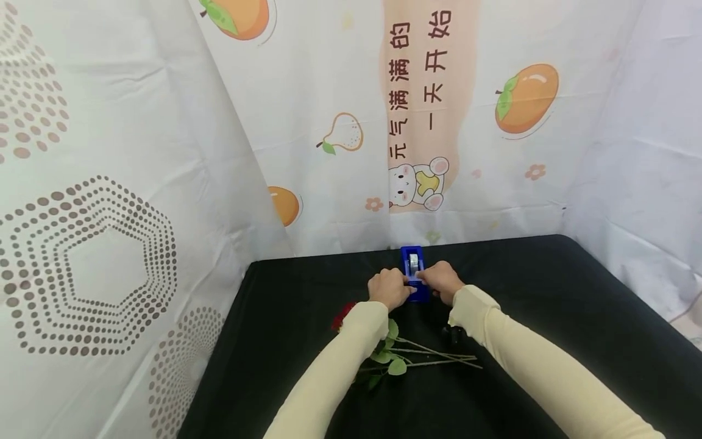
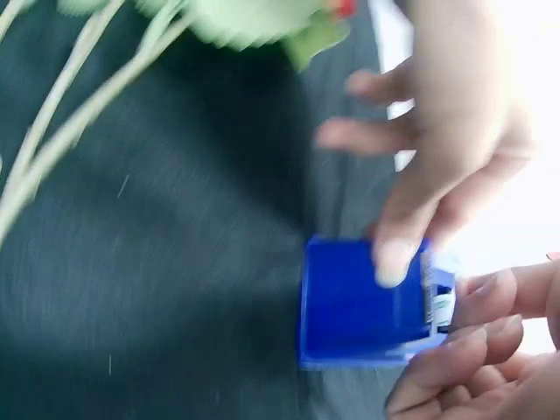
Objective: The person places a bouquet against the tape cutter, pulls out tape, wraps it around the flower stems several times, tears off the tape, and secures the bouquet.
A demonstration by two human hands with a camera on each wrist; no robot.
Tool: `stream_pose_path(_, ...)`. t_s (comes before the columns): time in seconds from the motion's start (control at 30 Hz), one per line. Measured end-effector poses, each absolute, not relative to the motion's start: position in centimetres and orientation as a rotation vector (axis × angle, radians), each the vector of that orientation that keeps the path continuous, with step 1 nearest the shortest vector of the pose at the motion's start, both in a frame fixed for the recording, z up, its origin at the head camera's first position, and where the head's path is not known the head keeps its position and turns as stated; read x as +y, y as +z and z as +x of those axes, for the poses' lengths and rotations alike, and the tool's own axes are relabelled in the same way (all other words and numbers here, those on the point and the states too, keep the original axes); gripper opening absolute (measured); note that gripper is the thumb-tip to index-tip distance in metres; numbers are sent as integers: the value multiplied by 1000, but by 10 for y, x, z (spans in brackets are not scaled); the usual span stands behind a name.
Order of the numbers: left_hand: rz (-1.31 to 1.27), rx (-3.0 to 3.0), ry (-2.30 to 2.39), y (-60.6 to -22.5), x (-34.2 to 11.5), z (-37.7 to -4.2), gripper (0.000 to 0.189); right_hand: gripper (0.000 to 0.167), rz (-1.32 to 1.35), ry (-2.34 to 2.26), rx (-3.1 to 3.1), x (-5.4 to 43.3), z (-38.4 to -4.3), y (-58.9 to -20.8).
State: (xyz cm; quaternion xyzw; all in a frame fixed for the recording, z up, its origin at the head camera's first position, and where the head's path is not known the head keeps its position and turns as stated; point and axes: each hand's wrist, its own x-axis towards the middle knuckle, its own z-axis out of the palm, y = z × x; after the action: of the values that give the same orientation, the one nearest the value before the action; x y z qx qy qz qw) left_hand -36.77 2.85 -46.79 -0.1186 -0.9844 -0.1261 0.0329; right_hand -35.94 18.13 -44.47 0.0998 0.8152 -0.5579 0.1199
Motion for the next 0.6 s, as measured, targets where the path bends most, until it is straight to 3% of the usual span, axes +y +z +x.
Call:
stream_pose_path(0.3, -323, -3042, -366, -466, 33, -367, 26, 16, 335, -1760, 2010, 196, -341, -433)
stream_pose_path(0.6, -359, -3017, -371, -469, 31, -368, 30, 20, 266, -1716, 2000, 198, -318, -431)
